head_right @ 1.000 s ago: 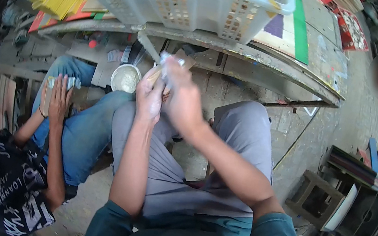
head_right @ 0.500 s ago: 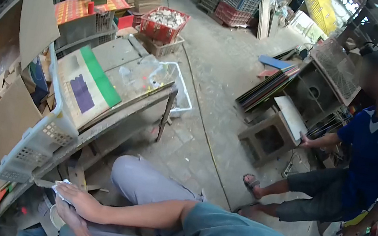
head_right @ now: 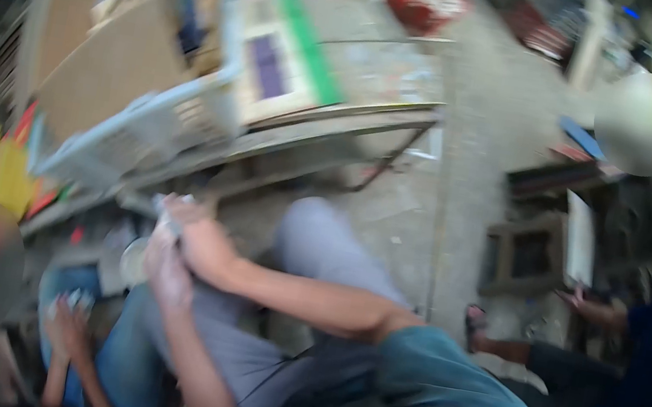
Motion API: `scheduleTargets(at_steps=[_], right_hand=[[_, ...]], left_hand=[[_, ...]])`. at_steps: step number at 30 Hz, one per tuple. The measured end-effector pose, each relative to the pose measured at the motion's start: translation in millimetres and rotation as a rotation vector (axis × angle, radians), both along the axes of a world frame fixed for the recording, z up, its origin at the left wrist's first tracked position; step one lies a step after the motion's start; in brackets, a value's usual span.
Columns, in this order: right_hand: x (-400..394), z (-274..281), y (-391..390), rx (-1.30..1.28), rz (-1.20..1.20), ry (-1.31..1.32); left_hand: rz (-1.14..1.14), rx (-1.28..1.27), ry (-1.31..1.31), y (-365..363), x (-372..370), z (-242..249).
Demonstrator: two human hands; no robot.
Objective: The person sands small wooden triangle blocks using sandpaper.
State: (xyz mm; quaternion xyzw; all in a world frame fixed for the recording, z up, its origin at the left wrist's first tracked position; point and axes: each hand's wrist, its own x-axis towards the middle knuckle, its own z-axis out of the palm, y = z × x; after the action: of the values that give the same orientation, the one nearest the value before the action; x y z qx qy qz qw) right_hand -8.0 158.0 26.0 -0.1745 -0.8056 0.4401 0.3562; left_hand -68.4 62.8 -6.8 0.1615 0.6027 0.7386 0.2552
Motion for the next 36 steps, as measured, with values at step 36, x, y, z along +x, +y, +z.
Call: scheduleTargets(at_steps=[36], right_hand=[[19.0,4.3,35.9,-0.935,0.066,0.046]], left_hand=[[-0.001,0.087,0.250,19.0,1.8,-5.7]])
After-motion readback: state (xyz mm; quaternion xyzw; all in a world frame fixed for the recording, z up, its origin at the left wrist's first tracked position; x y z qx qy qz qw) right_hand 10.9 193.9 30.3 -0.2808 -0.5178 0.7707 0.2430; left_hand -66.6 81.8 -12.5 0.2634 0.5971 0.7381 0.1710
